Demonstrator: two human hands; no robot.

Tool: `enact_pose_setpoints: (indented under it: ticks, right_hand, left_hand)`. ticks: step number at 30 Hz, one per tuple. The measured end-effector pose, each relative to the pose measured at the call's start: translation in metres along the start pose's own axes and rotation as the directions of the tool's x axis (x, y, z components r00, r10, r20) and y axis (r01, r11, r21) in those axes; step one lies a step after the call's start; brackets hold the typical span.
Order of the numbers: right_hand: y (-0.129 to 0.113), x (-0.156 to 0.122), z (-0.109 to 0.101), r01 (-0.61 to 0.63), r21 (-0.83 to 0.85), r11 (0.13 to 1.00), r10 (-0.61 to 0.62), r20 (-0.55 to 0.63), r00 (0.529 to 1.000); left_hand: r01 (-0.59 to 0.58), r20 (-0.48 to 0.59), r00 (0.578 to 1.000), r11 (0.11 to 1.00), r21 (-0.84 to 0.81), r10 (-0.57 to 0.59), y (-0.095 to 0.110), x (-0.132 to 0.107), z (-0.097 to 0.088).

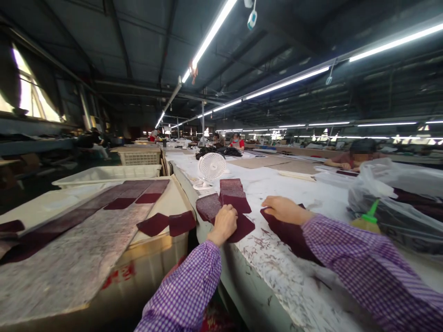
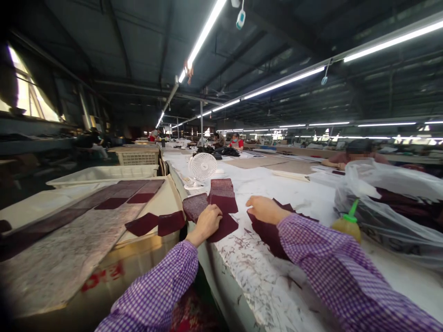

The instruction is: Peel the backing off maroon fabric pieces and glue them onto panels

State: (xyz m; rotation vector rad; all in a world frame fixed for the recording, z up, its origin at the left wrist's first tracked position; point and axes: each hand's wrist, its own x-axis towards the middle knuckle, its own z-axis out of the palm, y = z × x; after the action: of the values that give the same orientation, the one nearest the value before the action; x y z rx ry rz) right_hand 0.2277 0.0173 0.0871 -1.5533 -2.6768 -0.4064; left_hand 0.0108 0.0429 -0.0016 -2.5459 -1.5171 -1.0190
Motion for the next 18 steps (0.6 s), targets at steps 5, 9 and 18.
enact_pose_setpoints:
  ticks: [5, 9, 18]
  right_hand:
    - [-0.056, 0.066, 0.025, 0.142, -0.001, 0.99, -0.142, -0.012, 0.99]
    - [-0.073, 0.093, 0.041, 0.111, -0.04, 0.993, -0.111, -0.015, 0.994]
    - [-0.053, 0.092, 0.043, -0.024, -0.061, 0.998, 0.022, -0.027, 0.999]
  left_hand:
    - [0.132, -0.135, 0.982, 0.991, -0.026, -0.135, -0.021, -0.001, -0.013]
    - [0.209, -0.17, 0.962, 0.977, -0.049, -0.215, -0.046, 0.006, -0.033]
    - [0.26, -0.121, 0.955, 0.962, -0.088, -0.269, -0.054, 0.014, -0.04]
